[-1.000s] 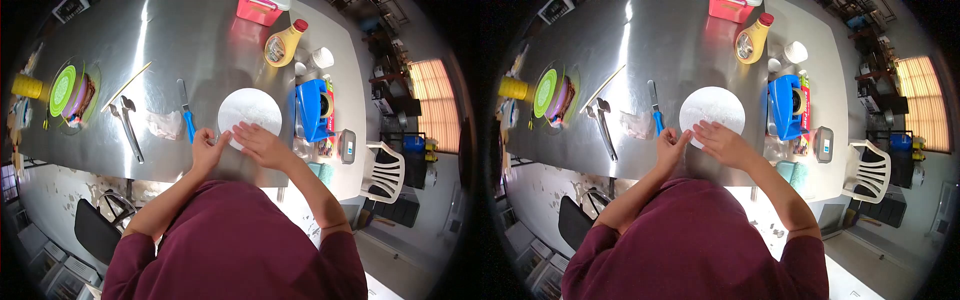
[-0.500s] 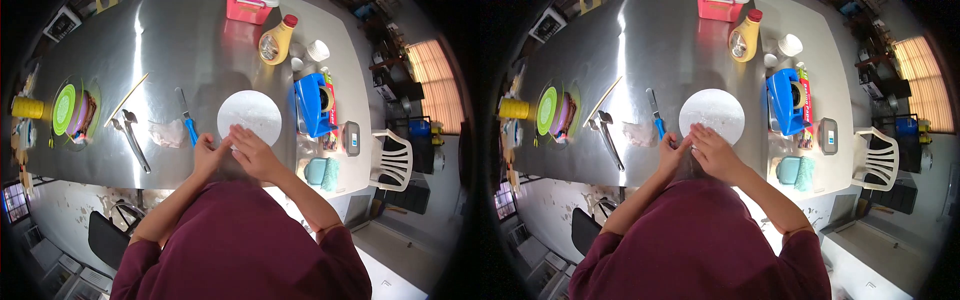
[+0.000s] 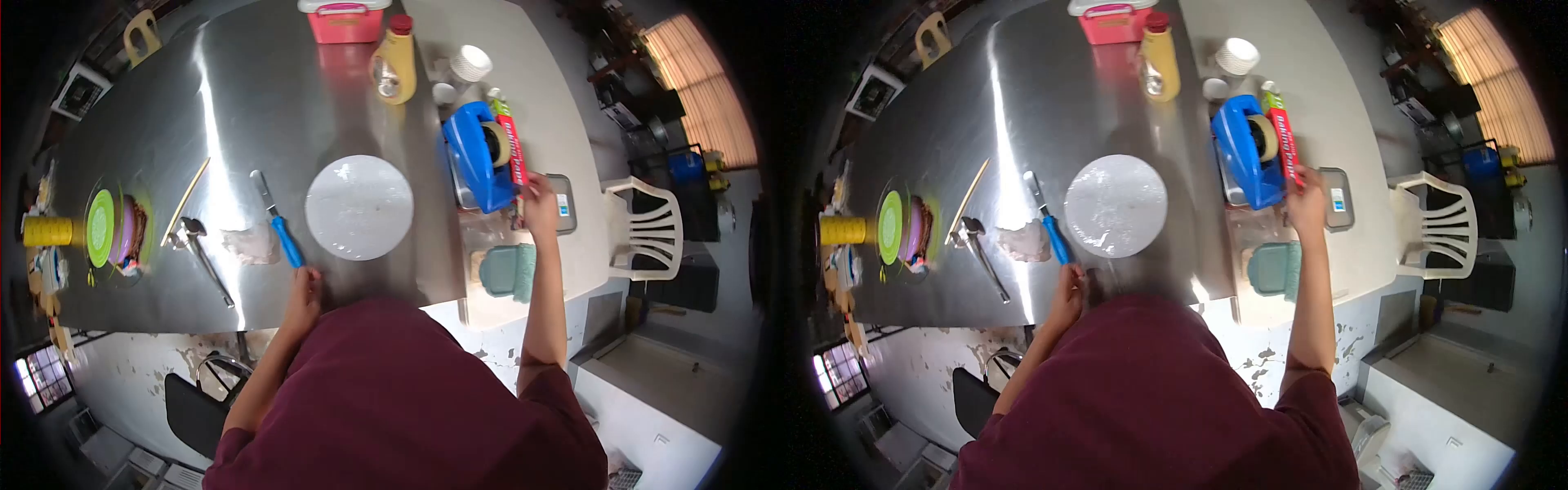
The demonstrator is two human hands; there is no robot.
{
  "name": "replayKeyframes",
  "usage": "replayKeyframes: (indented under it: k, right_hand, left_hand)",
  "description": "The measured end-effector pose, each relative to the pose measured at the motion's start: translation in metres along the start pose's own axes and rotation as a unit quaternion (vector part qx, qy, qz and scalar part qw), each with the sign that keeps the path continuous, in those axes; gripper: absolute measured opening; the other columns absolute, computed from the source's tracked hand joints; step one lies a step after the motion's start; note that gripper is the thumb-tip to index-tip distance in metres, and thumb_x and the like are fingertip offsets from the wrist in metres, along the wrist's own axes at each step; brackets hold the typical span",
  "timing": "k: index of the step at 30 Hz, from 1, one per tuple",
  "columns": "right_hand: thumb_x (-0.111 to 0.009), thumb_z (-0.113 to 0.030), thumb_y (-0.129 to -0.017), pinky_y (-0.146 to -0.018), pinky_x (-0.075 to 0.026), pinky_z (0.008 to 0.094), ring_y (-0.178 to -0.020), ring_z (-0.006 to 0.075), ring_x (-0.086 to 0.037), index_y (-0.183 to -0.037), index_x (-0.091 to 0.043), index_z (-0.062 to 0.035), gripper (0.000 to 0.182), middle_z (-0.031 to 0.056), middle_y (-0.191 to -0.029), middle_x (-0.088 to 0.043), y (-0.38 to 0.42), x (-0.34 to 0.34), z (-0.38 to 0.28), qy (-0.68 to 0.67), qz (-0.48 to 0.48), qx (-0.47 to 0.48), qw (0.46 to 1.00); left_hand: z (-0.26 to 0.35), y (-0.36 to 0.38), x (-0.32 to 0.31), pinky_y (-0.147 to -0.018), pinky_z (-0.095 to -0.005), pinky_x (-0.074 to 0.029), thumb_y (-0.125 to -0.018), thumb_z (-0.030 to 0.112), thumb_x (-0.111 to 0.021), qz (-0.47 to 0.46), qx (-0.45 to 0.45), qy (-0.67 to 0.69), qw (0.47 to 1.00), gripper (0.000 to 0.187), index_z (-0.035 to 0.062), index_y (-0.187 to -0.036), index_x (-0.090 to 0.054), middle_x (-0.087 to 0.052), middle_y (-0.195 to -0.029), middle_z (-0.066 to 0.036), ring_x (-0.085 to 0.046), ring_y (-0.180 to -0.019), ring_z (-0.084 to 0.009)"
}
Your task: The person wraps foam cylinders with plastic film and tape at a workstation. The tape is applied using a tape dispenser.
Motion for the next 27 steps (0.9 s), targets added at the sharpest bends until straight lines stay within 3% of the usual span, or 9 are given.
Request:
replayKeyframes:
  k: [3,7,10,13,16,19,20,22,27]
  right_hand:
    - [-0.059,-0.011,-0.086,-0.079,-0.050,0.0374,-0.094,0.0303,-0.065,-0.111,-0.057,-0.0001,0.027,0.0196,-0.101,-0.064,-0.013,-0.015,0.016,-0.075,-0.035,0.010,0.997]
    - [-0.062,-0.015,-0.086,-0.070,-0.051,0.0324,-0.081,0.0228,-0.066,-0.110,-0.059,-0.0001,0.029,0.0180,-0.091,-0.067,-0.025,-0.019,0.018,-0.071,-0.069,-0.063,0.993]
    - [-0.067,-0.013,-0.084,-0.062,-0.048,0.0268,-0.069,0.0136,-0.062,-0.107,-0.061,0.0000,0.028,0.0136,-0.085,-0.067,-0.020,-0.007,-0.013,-0.101,-0.081,-0.071,0.989]
    - [-0.068,-0.009,-0.083,-0.063,-0.048,0.0261,-0.069,0.0137,-0.061,-0.108,-0.060,0.0008,0.028,0.0111,-0.083,-0.067,-0.019,-0.004,-0.008,-0.195,-0.078,-0.070,0.975]
    - [-0.068,-0.006,-0.084,-0.067,-0.047,0.0246,-0.070,0.0130,-0.060,-0.111,-0.057,0.0028,0.031,0.0101,-0.082,-0.066,-0.010,0.003,0.003,-0.253,-0.049,-0.060,0.964]
    - [-0.069,-0.009,-0.083,-0.064,-0.047,0.0238,-0.068,0.0115,-0.060,-0.107,-0.060,0.0029,0.028,0.0086,-0.076,-0.066,0.006,0.033,-0.010,-0.221,-0.016,-0.080,0.972]
    - [-0.069,-0.011,-0.082,-0.064,-0.048,0.0244,-0.067,0.0120,-0.061,-0.103,-0.062,0.0028,0.026,0.0088,-0.075,-0.067,0.011,0.035,-0.004,-0.153,-0.046,-0.087,0.983]
    - [-0.070,-0.014,-0.080,-0.064,-0.049,0.0256,-0.066,0.0130,-0.063,-0.096,-0.065,0.0028,0.024,0.0092,-0.072,-0.068,0.014,0.037,0.011,-0.013,-0.105,-0.099,0.989]
    - [-0.070,-0.024,-0.076,-0.069,-0.052,0.0352,-0.075,0.0265,-0.068,-0.088,-0.070,-0.0048,0.023,0.0140,-0.079,-0.069,0.016,0.013,0.016,0.167,-0.079,-0.082,0.979]
  left_hand:
    - [-0.009,0.010,-0.005,-0.071,-0.0275,-0.040,-0.079,-0.009,-0.043,-0.090,0.035,-0.015,0.995,0.019,0.0018,-0.091,-0.052,-0.041,-0.099,-0.011,-0.045,-0.087,-0.0194]
    - [-0.034,0.047,-0.007,-0.067,-0.0266,-0.040,-0.085,0.004,-0.050,-0.078,0.198,0.163,0.963,0.007,0.0013,-0.090,-0.055,-0.055,-0.091,-0.007,-0.050,-0.078,-0.0145]
    - [-0.037,0.074,0.005,-0.059,-0.0288,-0.039,-0.093,0.020,-0.051,-0.013,0.247,0.095,0.964,0.022,0.0015,-0.082,-0.057,-0.058,-0.075,-0.003,-0.049,-0.066,-0.0116]
    - [-0.058,0.094,0.010,-0.052,-0.0311,-0.036,-0.097,0.029,-0.048,0.031,0.281,0.017,0.959,0.037,0.0019,-0.074,-0.055,-0.052,-0.065,0.000,-0.044,-0.057,-0.0102]
    - [-0.065,0.096,0.007,-0.049,-0.0317,-0.033,-0.099,0.030,-0.045,0.101,0.224,-0.046,0.968,0.036,0.0017,-0.077,-0.051,-0.050,-0.064,-0.002,-0.041,-0.053,-0.0115]
    - [-0.042,0.088,0.009,-0.049,-0.0291,-0.032,-0.095,0.009,-0.043,0.187,0.107,-0.106,0.971,0.015,0.0019,-0.082,-0.046,-0.045,-0.060,-0.004,-0.039,-0.050,-0.0160]
    - [-0.054,0.092,0.014,-0.053,-0.0285,-0.036,-0.078,-0.012,-0.037,0.126,0.166,-0.053,0.977,0.020,0.0027,-0.088,-0.046,-0.043,-0.061,-0.007,-0.043,-0.055,-0.0207]
    - [-0.059,0.085,0.011,-0.057,-0.0279,-0.037,-0.068,-0.017,-0.035,0.142,0.118,-0.014,0.983,0.029,0.0030,-0.085,-0.048,-0.043,-0.064,-0.008,-0.045,-0.060,-0.0213]
    - [0.001,0.057,0.011,-0.063,-0.0280,-0.039,-0.066,-0.018,-0.038,0.066,-0.009,-0.065,0.996,0.026,0.0025,-0.077,-0.050,-0.048,-0.073,-0.009,-0.049,-0.068,-0.0212]
Point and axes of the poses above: each hand's wrist, its own y-axis away from the middle knuckle, its own x-axis out of the back of the hand, z = x × y, the point moved 4 cm from there along -y, towards the middle knuckle
